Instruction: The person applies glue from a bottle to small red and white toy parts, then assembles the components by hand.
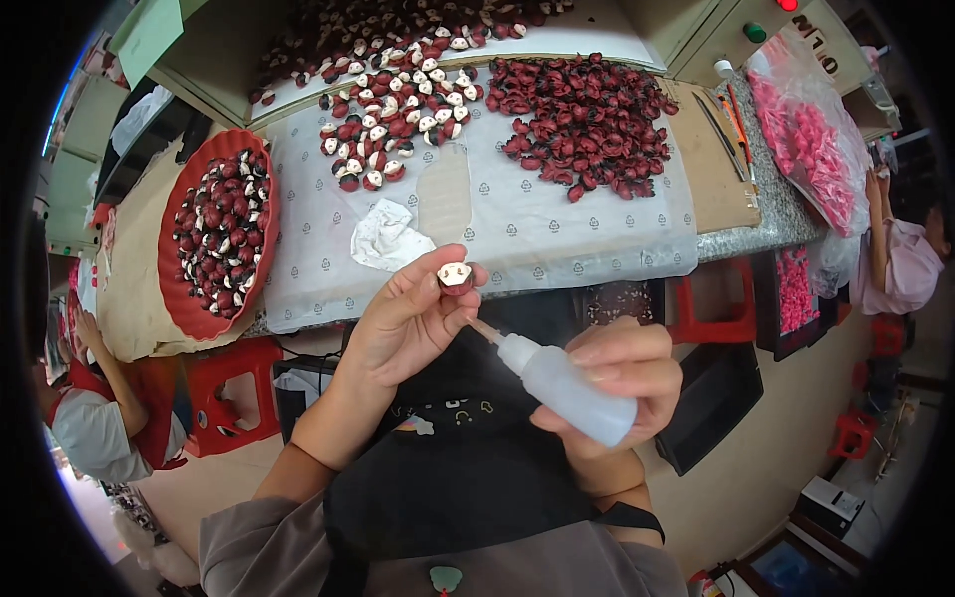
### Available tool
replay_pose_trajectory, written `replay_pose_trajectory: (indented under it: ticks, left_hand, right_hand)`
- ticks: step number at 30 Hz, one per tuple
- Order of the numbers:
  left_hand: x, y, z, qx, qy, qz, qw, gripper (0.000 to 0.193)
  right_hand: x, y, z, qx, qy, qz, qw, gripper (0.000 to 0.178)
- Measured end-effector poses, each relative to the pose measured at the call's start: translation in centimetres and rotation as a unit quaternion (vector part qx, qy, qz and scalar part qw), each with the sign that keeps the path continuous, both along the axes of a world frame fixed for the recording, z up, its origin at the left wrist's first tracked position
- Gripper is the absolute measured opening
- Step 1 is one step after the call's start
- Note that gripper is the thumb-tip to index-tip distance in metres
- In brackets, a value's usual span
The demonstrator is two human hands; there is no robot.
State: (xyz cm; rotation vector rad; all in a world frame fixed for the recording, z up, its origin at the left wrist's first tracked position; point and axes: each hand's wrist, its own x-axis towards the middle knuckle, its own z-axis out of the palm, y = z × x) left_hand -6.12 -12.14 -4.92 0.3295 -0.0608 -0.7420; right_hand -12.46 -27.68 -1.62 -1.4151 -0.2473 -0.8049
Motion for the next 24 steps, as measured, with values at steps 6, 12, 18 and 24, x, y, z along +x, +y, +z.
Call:
replay_pose_trajectory:
  ticks: [6, 12, 18, 24]
  left_hand:
    - [-0.33, -0.35, -0.42, -0.038, -0.009, -0.012, 0.999, 0.031]
    - [-0.36, -0.39, -0.63, -0.046, -0.013, -0.007, 0.999, 0.030]
    - [-0.27, -0.39, -0.85, -0.032, -0.017, -0.009, 0.999, 0.031]
    - [-0.24, -0.35, -1.03, -0.018, -0.020, -0.013, 1.000, 0.031]
  right_hand:
    - [-0.23, 0.14, -0.02, -0.189, -0.063, 0.008, 0.980, 0.041]
    - [-0.40, 0.62, -0.01, -0.215, -0.036, 0.002, 0.976, 0.042]
    - [-0.40, 0.65, 0.01, -0.224, -0.024, 0.009, 0.974, 0.042]
    - [-0.43, 0.61, -0.01, -0.225, -0.027, 0.017, 0.974, 0.043]
